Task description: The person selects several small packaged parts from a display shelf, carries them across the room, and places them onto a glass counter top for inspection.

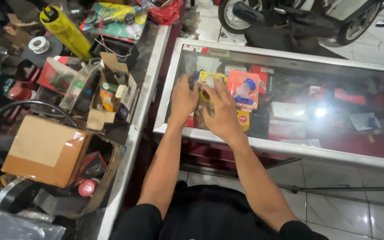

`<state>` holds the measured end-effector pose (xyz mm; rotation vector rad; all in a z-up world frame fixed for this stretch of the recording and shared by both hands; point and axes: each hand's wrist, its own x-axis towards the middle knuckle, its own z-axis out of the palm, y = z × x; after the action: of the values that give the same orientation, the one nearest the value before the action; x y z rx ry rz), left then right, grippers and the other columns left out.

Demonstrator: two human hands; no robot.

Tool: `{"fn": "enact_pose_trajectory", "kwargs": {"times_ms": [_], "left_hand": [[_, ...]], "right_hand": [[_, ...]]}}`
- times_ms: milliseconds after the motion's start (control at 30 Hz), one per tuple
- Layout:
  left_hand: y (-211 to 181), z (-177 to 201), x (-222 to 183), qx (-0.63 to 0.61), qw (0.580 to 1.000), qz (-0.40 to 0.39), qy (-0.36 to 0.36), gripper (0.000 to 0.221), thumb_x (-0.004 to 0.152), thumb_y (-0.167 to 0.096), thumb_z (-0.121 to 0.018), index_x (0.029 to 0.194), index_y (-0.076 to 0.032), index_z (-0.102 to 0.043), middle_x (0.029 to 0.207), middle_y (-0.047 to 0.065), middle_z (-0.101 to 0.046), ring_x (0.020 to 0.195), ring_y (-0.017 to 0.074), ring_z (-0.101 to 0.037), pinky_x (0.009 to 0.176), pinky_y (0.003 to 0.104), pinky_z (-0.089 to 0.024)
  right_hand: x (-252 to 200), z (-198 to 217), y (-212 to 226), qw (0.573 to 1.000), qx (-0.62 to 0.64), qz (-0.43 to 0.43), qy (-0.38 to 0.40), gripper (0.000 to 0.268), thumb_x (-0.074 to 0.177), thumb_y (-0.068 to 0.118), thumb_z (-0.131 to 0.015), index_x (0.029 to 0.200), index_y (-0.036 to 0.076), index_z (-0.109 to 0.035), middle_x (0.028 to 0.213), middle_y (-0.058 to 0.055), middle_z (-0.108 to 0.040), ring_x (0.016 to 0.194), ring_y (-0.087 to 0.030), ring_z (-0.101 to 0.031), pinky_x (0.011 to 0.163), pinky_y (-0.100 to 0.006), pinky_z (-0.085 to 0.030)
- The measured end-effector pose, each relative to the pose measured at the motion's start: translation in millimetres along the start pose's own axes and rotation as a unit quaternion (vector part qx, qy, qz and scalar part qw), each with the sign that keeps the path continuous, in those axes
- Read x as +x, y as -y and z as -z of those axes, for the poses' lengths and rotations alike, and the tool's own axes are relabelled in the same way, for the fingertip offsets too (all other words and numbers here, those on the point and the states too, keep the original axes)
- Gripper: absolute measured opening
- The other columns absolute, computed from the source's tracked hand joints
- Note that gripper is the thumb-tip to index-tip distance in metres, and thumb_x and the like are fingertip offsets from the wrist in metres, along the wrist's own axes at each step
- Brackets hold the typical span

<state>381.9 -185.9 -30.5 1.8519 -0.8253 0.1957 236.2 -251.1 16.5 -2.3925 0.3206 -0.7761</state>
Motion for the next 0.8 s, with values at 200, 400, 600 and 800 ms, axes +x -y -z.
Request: {"fn": "enact_pose_trajectory", "kwargs": {"times_ms": [200, 400, 600, 800], "left_hand": [[31.0, -32.8, 16.6, 0.083, 0.993, 0.07, 0.049, 0.04, 0.093, -0.03, -0.071, 0.116, 0.001, -0.065, 0.12, 0.029, -0.065, 0.106, 0.049, -0.065, 0.093, 0.053, -0.051], [23.6, -33.8, 21.3, 0.086, 0.987, 0.112, 0.075, 0.051, 0.087, -0.034, -0.075, 0.12, 0.002, -0.063, 0.122, 0.034, -0.062, 0.108, 0.0539, -0.062, 0.093, 0.055, -0.05], [39.6, -42.2, 23.3, 0.106, 0.969, 0.178, 0.131, 0.066, 0.084, -0.039, -0.078, 0.126, 0.006, -0.056, 0.114, 0.034, -0.067, 0.108, 0.0521, -0.065, 0.096, 0.054, -0.052], [52.4, -48.6, 18.6, 0.094, 0.97, 0.159, 0.159, 0.046, 0.085, -0.037, -0.075, 0.117, -0.004, -0.071, 0.116, 0.028, -0.072, 0.114, 0.0473, -0.067, 0.102, 0.052, -0.052]], "right_hand": [[8.3, -32.3, -15.3, 0.999, -0.05, 0.003, -0.006, 0.087, 0.076, 0.004, -0.075, 0.154, -0.001, -0.038, 0.155, -0.038, -0.033, 0.147, -0.055, -0.027, 0.124, -0.056, -0.023], [1.5, -36.4, -17.8, 1.0, -0.007, -0.005, -0.025, 0.09, 0.072, 0.006, -0.076, 0.152, -0.006, -0.037, 0.155, -0.035, -0.039, 0.149, -0.052, -0.032, 0.123, -0.054, -0.027], [-5.5, -31.9, -12.3, 0.997, 0.047, -0.014, -0.066, 0.076, 0.078, 0.006, -0.078, 0.148, 0.0, -0.049, 0.154, -0.031, -0.046, 0.146, -0.046, -0.042, 0.121, -0.049, -0.036], [-8.5, -25.0, -14.6, 0.993, 0.1, -0.014, -0.066, 0.071, 0.079, 0.003, -0.078, 0.145, 0.003, -0.053, 0.154, -0.028, -0.049, 0.147, -0.042, -0.046, 0.122, -0.046, -0.039]]}}
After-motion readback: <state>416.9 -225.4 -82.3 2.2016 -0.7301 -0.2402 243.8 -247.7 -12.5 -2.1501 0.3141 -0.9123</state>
